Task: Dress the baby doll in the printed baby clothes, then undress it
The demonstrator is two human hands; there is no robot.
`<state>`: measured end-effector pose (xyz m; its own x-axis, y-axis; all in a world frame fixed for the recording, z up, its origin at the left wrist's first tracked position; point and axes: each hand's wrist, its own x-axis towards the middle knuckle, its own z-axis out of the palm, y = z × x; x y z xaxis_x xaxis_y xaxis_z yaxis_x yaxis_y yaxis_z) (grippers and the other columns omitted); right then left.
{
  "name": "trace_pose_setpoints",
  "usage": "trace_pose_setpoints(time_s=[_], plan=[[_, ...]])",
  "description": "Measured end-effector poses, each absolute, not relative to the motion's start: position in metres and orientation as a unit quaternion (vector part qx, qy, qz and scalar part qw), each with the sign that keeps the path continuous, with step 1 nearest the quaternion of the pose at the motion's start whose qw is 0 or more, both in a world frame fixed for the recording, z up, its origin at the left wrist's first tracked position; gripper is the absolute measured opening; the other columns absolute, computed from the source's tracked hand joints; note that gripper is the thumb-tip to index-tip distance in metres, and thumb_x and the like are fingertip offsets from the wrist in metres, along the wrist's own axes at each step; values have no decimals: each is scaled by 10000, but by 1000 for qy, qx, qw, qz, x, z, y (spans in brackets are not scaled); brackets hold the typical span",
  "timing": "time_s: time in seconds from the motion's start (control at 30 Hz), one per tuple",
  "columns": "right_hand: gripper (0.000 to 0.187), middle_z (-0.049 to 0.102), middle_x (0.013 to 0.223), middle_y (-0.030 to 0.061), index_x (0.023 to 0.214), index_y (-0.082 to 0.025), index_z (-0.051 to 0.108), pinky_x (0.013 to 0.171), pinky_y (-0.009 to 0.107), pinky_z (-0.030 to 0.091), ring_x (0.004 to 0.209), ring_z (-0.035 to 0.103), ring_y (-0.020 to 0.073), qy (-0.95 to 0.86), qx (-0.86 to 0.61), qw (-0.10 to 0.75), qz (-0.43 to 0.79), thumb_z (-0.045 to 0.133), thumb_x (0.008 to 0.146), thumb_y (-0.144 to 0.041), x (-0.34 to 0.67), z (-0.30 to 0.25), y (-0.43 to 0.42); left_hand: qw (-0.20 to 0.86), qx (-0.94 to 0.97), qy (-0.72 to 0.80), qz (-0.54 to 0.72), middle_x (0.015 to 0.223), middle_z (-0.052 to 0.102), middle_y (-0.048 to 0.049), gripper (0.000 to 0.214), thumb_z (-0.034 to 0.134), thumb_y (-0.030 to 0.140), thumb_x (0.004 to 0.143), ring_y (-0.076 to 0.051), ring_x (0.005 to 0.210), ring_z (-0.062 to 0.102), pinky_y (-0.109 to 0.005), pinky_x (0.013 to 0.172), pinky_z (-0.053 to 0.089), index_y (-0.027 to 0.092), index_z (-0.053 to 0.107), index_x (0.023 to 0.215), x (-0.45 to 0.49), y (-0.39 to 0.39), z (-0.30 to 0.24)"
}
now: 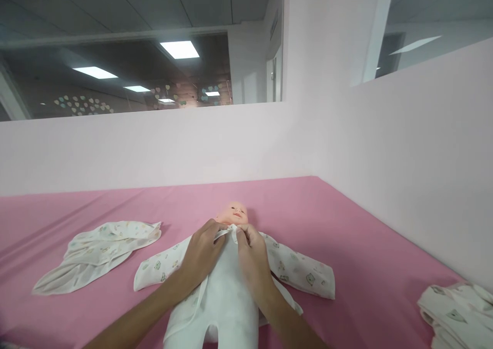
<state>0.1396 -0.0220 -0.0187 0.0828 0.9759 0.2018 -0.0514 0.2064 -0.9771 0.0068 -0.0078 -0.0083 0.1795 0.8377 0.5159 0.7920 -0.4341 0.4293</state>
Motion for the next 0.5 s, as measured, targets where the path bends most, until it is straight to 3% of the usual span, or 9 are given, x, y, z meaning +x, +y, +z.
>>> trace_pose_setpoints(time_s=[0.5], plan=[[223, 583, 748, -6, 744, -203, 580, 686, 272, 403, 743, 511, 166, -525, -451, 587, 420, 470, 846, -368, 133, -18, -18, 11, 775, 493, 394, 959, 656, -41, 172, 455, 164, 890, -200, 908, 605, -340, 787, 475, 221, 609, 939, 6, -9, -14]])
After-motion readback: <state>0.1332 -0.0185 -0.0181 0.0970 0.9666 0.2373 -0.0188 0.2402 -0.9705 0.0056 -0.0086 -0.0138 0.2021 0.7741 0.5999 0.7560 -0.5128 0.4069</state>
